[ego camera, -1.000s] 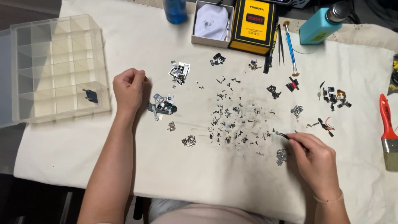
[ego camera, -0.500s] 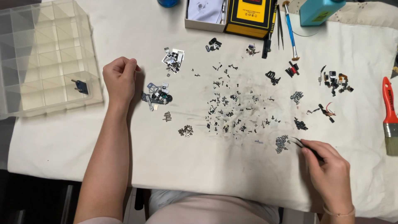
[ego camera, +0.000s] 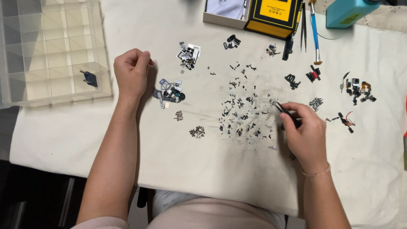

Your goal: The person uses tweezers to pick up small screws and metal parts from a white cloth and places them into a compartmentalized plastic organizer. The person repeatedly sorts the parts into small piles and transfers them into the organizer.

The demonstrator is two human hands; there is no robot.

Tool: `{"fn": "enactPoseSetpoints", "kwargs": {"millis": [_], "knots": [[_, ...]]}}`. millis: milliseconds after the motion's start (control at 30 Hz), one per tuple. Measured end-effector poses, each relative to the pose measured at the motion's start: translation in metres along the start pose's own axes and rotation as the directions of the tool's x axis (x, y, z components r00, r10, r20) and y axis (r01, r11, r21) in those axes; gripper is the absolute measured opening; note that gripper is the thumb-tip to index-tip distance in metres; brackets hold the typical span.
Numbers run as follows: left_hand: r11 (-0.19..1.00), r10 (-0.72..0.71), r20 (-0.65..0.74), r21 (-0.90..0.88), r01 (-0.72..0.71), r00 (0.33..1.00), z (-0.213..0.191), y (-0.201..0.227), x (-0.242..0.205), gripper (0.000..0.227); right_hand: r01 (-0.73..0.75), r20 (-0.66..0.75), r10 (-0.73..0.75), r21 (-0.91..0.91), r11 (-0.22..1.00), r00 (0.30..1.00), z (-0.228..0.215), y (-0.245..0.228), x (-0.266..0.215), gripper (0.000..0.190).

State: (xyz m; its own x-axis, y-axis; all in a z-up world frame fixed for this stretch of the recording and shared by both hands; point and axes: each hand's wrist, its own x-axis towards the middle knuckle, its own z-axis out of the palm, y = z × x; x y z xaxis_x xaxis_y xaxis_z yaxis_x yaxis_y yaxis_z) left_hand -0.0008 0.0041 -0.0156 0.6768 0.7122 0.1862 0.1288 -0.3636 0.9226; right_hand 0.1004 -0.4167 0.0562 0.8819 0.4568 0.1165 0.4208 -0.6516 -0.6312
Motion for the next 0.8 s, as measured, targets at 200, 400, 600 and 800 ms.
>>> {"fn": "enactPoseSetpoints", "kwargs": {"millis": [200, 400, 600, 800], "knots": [[1.0, -0.016, 0.007, 0.012, 0.016, 1.0, -0.001, 0.003, 0.0, 0.03, -0.111, 0.195, 0.107, 0.008, 0.994, 0.975, 0.023, -0.039, 0.029, 0.019], [1.0, -0.018, 0.004, 0.02, 0.018, 1.0, -0.001, 0.005, 0.0, 0.03, -0.22, 0.281, 0.195, 0.06, 0.974, 0.94, 0.043, -0.059, 0.053, 0.021], [1.0, -0.026, 0.011, 0.014, 0.026, 1.0, -0.001, 0.003, 0.0, 0.03, -0.233, 0.28, 0.206, 0.068, 0.97, 0.938, 0.052, -0.068, 0.061, 0.019], [0.999, -0.039, 0.019, 0.003, 0.039, 0.999, -0.002, 0.005, 0.0, 0.031, 0.099, 0.183, -0.075, -0.127, 0.987, 0.98, 0.055, -0.057, 0.073, 0.02]]}}
